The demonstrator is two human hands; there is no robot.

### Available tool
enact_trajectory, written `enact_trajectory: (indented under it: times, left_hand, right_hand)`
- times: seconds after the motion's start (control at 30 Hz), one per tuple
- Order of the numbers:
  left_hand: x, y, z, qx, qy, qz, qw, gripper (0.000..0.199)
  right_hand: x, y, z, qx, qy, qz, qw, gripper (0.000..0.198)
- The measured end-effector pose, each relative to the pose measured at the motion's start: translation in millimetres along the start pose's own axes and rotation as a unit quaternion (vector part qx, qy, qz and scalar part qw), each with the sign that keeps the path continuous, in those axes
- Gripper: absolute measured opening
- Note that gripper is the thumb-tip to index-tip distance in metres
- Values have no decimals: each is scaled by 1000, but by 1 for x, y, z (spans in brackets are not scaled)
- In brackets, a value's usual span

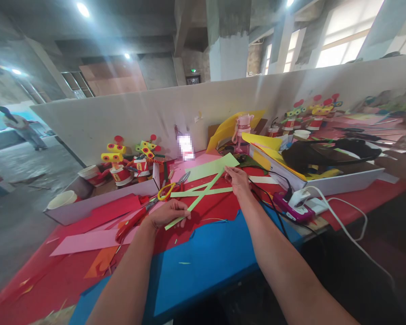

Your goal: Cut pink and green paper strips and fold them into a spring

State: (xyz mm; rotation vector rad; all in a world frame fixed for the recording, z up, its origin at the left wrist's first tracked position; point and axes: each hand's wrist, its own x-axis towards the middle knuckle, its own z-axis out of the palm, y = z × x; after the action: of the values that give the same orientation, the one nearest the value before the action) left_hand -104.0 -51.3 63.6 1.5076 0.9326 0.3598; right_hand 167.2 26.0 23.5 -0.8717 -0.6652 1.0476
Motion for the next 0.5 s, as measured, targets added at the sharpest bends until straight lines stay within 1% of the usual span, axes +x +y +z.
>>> enact_trajectory:
  times: [0.13,0.2,0.23,0.27,0.3,0.33,0.37,0.4,0.43,0.47,0.5]
  left_hand:
    - [-1,-1,-1,9,-1,3,1000,29]
    - [2,-4,-1,2,35,18,999,29]
    - [4,-6,0,-6,69,33,997,30]
    - [7,-9,1,-17,105,54,993,31]
    - [10,-10,2,-22,131,72,988,31]
    - [13,-12,4,-22,150,86,985,32]
    - [16,-13,5,-19,160,95,982,33]
    - [18,-14,7,-15,165,98,981,34]
    - [20,-15,8,-10,167,98,981,35]
    - [21,-15,9,-5,167,96,981,36]
    - [23,-15,11,-2,167,93,982,37]
  right_hand:
    - [2,-4,-3,31,44,-31,998,41]
    - [-2,-5,1,58,44,-27,997,41]
    - [-6,-5,4,63,21,-14,998,42]
    - [-13,-3,10,58,-23,7,998,42]
    - [-20,-1,16,41,-81,38,995,42]
    - [-29,2,22,16,-151,72,986,43]
    - [-38,6,29,-20,-223,106,969,44]
    - [-47,10,35,-64,-284,124,949,44]
    - [-55,15,41,-104,-327,122,931,42]
    - [-61,19,45,-132,-349,103,922,41]
    - [-65,23,48,-153,-354,81,919,41]
